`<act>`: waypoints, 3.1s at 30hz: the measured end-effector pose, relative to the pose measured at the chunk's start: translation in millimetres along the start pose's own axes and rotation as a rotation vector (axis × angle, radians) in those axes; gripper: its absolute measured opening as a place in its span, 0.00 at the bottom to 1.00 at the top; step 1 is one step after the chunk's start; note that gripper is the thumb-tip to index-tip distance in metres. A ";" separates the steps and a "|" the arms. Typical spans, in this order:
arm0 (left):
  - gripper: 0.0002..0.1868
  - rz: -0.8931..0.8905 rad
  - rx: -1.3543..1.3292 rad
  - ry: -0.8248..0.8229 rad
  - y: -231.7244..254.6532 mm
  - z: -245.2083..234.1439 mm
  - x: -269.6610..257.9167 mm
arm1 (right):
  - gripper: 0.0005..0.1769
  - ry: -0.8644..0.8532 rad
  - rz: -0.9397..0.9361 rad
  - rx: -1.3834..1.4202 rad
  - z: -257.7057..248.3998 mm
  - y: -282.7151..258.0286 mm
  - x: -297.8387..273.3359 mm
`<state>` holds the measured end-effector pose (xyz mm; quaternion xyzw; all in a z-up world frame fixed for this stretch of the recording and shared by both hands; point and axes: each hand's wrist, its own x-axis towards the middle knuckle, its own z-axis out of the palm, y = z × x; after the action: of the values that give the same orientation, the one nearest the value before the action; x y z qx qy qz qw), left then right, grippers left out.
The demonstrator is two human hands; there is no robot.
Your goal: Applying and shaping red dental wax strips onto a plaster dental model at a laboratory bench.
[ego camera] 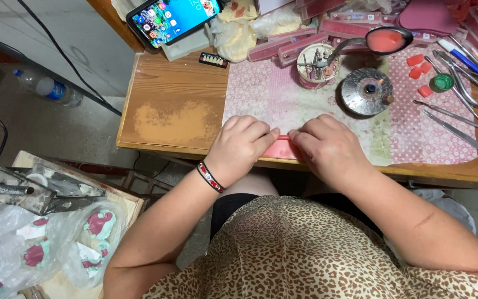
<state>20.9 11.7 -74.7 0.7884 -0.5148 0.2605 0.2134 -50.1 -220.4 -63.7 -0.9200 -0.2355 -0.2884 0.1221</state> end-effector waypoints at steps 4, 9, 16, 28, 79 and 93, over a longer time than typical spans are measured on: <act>0.11 0.003 -0.006 -0.004 -0.2 -1.0 -0.3 | 0.11 -0.010 -0.021 0.008 -7.1 -3.6 -0.1; 0.12 0.038 0.001 0.057 2.0 -3.7 3.3 | 0.10 -0.057 -0.014 0.048 -13.8 -6.6 1.4; 0.11 0.070 0.107 0.181 11.0 -0.7 -7.6 | 0.12 -0.034 0.158 0.074 -8.8 -1.2 -17.9; 0.09 -0.647 -0.733 0.094 44.1 -22.0 16.8 | 0.13 0.021 0.976 1.066 -56.7 0.4 -25.1; 0.12 -0.191 -0.128 0.246 24.6 11.7 14.9 | 0.10 0.259 -0.268 -0.042 -51.8 90.5 -40.7; 0.08 -0.159 -0.192 0.209 30.9 -4.3 25.5 | 0.06 0.190 -0.293 -0.067 -73.0 95.3 -27.3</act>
<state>0.1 -15.3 -53.2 0.7714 -0.4483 0.2728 0.3599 -56.4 -338.5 -29.6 -0.8480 -0.3448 -0.3965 0.0698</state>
